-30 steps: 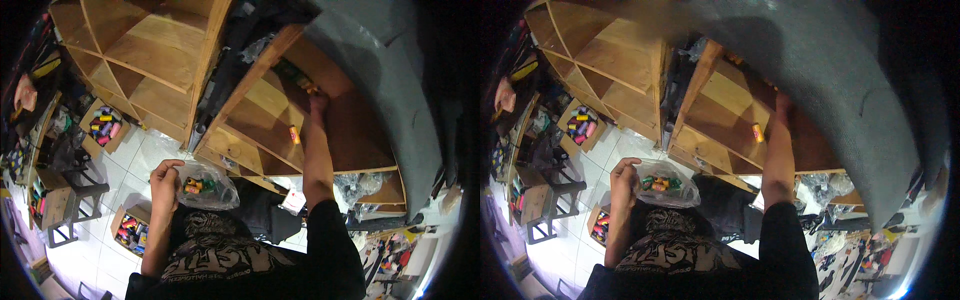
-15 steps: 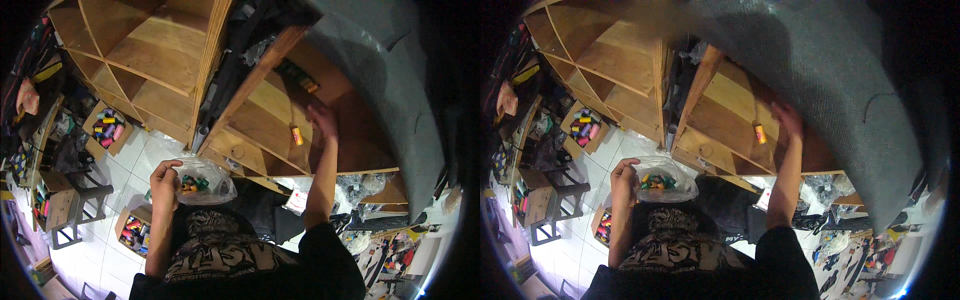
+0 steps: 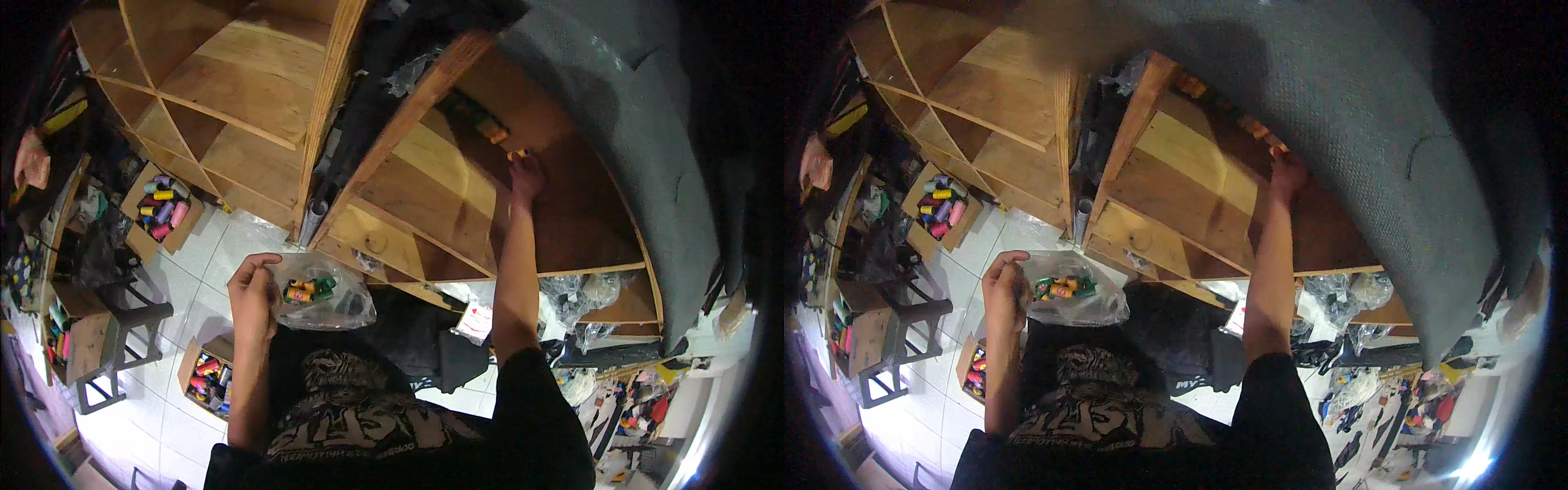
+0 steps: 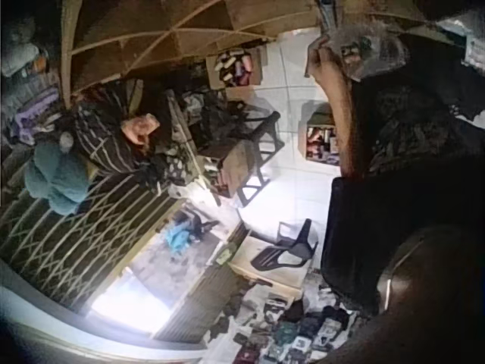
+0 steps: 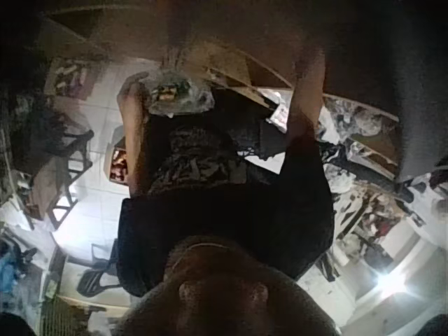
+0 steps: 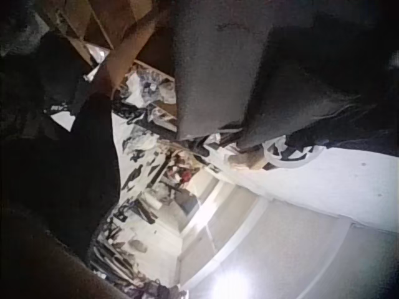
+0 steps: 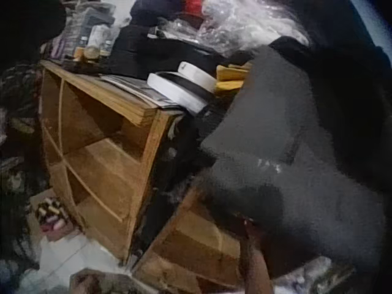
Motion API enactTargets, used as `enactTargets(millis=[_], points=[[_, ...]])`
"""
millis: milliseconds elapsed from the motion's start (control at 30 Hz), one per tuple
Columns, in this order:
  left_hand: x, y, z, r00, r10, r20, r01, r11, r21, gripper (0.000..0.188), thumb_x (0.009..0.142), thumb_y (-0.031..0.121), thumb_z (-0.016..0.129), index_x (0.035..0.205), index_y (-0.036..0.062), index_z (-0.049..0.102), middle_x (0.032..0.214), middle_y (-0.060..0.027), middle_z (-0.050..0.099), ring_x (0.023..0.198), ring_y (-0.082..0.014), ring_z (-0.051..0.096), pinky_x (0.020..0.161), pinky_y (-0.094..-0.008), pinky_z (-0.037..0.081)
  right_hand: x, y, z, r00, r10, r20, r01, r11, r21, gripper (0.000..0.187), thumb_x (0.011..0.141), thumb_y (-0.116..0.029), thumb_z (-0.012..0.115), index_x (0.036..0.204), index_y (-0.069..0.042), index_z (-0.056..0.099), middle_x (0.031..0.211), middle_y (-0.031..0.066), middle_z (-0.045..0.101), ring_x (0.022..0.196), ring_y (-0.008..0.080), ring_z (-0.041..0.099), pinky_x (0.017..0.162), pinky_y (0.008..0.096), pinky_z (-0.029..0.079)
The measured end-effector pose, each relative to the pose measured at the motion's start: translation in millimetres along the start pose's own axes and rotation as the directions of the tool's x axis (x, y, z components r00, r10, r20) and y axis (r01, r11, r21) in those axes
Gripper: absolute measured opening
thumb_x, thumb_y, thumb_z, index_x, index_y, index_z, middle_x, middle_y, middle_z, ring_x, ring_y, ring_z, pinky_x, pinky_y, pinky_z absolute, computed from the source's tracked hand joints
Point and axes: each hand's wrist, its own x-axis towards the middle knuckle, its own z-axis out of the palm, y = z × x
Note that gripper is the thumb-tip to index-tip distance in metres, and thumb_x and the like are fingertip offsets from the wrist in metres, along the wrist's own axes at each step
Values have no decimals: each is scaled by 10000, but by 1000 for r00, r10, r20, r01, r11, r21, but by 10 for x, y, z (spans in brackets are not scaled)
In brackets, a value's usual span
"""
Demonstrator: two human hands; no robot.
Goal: The person takes various colored spools of thread out of a plastic bag and places them into the compartments of a wooden shelf unit.
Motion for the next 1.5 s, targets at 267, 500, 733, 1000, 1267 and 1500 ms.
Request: enactTargets(millis=[267, 500, 733, 1000, 1267, 1500], points=[[-203, 18, 59, 999, -22, -42, 19, 998, -67, 173, 818, 47, 449, 900, 0, 593, 558, 44, 402, 403, -34, 326, 372, -199, 239, 812, 672, 197, 941, -321, 110, 227, 356, -906, 275, 716, -244, 705, 896, -40, 668, 843, 108, 639, 738, 202, 605, 652, 344, 491], [-269, 22, 3, 998, -42, -55, 43, 999, 11, 164, 840, 88, 444, 906, 8, 571, 582, 47, 369, 403, -44, 327, 353, -196, 239, 876, 700, 162, 994, -82, 78, 113, 695, -710, 366, 748, -327, 654, 993, -54, 647, 1013, 146, 637, 931, 304, 608, 818, 371, 468], [-298, 117, 53, 999, -22, 34, 21, 999, 38, 176, 835, 80, 428, 909, -1, 565, 587, 45, 362, 394, -44, 311, 350, -198, 247, 390, 211, -103, 993, -101, 57, 108, 625, -773, 290, 735, -182, 650, 933, 27, 612, 862, 80, 653, 777, 170, 604, 696, 319, 478], [-281, 253, 56, 993, 23, 114, -22, 1000, -7, 194, 816, 2, 426, 943, -23, 570, 596, 39, 397, 407, -29, 322, 362, -197, 214, -1819, -1461, 348, 301, -37, 953, -483, 855, 186, 260, 826, -28, 568, 1072, 59, 569, 1022, 142, 620, 880, 221, 625, 776, 313, 511], [-355, 475, 358, 964, -6, 265, -26, 993, 116, 207, 812, 15, 413, 951, -28, 560, 620, 32, 381, 413, -35, 312, 363, -202, 222, -3833, -522, 1669, -104, 131, 986, 738, 675, -11, 297, 832, -227, 538, 1035, -16, 587, 983, 172, 628, 956, 303, 594, 819, 399, 457], [-335, 367, 361, 965, -16, 262, -20, 991, 135, 208, 811, 10, 414, 945, -16, 570, 612, 34, 380, 410, -37, 318, 361, -200, 229, -3959, -842, 1615, 37, 86, 996, 47, 995, -87, 292, 808, -194, 551, 1068, -66, 511, 1010, 87, 560, 1017, 145, 505, 827, 339, 427]])
